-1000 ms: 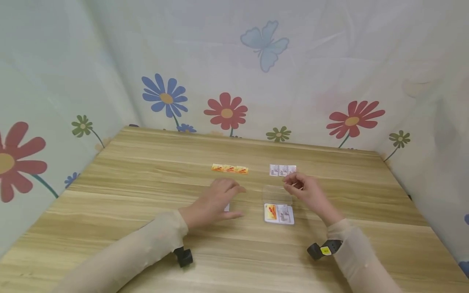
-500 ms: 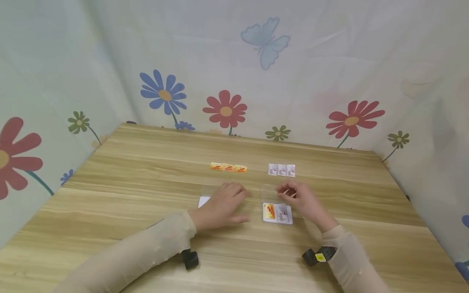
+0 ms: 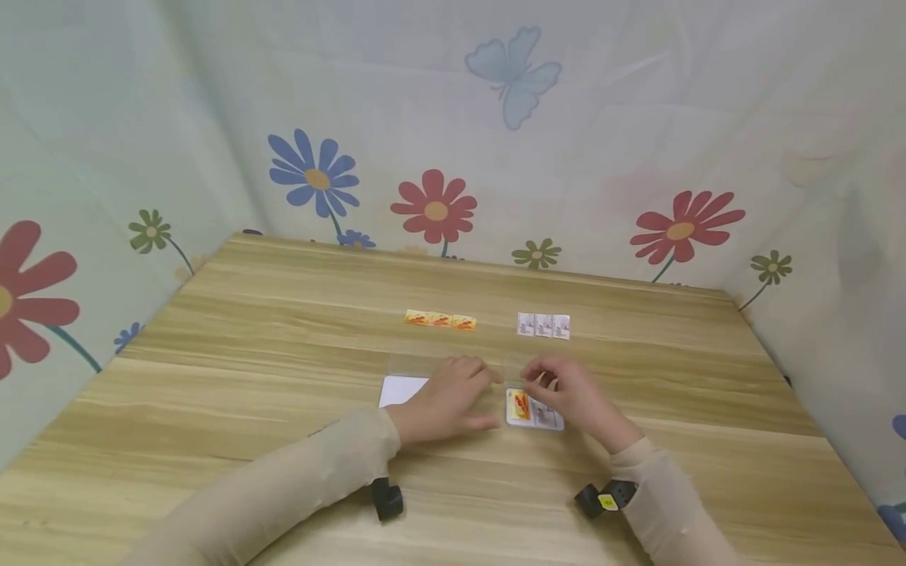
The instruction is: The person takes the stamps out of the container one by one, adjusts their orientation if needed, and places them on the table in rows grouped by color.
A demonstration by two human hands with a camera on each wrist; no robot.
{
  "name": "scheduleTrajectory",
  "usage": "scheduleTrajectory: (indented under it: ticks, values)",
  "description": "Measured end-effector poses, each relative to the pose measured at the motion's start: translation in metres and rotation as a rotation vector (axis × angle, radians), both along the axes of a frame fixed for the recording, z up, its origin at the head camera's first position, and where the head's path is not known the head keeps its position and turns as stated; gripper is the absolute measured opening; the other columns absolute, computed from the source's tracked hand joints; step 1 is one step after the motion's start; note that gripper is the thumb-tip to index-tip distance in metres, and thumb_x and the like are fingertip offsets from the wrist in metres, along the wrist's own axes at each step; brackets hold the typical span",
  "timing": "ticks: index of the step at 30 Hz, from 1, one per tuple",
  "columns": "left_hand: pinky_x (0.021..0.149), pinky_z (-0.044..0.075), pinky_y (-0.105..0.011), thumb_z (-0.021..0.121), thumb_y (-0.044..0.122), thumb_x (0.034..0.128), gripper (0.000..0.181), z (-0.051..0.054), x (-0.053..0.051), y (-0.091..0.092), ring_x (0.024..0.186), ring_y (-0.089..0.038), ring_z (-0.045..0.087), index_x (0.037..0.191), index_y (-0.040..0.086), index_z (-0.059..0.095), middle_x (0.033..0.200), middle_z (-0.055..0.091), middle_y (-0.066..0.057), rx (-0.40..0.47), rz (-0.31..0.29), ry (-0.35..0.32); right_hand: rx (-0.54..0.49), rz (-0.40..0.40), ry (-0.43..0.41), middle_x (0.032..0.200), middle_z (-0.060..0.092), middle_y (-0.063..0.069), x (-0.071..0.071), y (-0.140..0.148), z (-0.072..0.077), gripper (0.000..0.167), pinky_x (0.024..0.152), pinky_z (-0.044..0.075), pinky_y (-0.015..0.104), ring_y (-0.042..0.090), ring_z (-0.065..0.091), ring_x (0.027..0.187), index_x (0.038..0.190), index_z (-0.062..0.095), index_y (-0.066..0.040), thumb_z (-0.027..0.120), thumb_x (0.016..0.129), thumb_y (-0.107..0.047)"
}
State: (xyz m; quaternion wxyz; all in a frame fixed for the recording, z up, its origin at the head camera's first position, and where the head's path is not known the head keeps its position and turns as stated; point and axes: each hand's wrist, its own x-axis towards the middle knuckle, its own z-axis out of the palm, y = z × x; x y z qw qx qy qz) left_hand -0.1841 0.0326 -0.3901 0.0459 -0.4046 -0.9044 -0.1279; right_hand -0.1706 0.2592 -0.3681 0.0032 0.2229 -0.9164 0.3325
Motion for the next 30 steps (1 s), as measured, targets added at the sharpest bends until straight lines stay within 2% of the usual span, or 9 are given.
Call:
scheduleTrajectory:
  ticks: [6,17,21,30]
  values:
    - [0.099,0.040,-0.032,0.063,0.057,0.0847,0.058,-0.003,0.001,0.008,0.110,-0.014,0.052,0.125,0.016,0.057,0.113,0.057,0.002,-0.011,0.026,-0.024,0.029,0.038,0.056,0.089,0.069,0.005,0.000,-0.006,-0.005,0.012,0.065,0.046,0.022,0.007,0.058,0.075,0.095,0.070,-0.006,0.071,0.083,-0.008]
    - [0.097,0.040,-0.031,0.065,0.059,0.0818,0.057,-0.014,0.000,0.019,0.108,-0.015,0.052,0.120,0.016,0.061,0.112,0.057,0.002,-0.026,0.070,0.001,0.115,0.057,0.130,0.088,0.067,0.004,0.003,-0.009,-0.011,0.014,0.069,0.048,0.026,0.014,0.058,0.077,0.094,0.070,-0.005,0.072,0.080,-0.006]
    - [0.094,0.041,-0.030,0.065,0.060,0.0815,0.056,-0.016,0.000,0.021,0.107,-0.015,0.052,0.117,0.017,0.062,0.112,0.057,0.002,-0.023,0.069,0.026,0.147,0.054,0.123,0.087,0.066,0.004,0.003,-0.009,-0.013,0.014,0.070,0.050,0.027,0.014,0.059,0.078,0.093,0.070,-0.004,0.072,0.079,-0.005]
    - [0.098,0.040,-0.030,0.065,0.060,0.0812,0.055,-0.016,0.001,0.019,0.109,-0.015,0.051,0.117,0.018,0.061,0.113,0.056,0.003,-0.013,0.082,0.013,0.155,0.045,0.130,0.086,0.064,0.001,0.003,-0.014,-0.014,0.013,0.068,0.049,0.026,0.012,0.058,0.076,0.091,0.069,-0.006,0.073,0.079,-0.005]
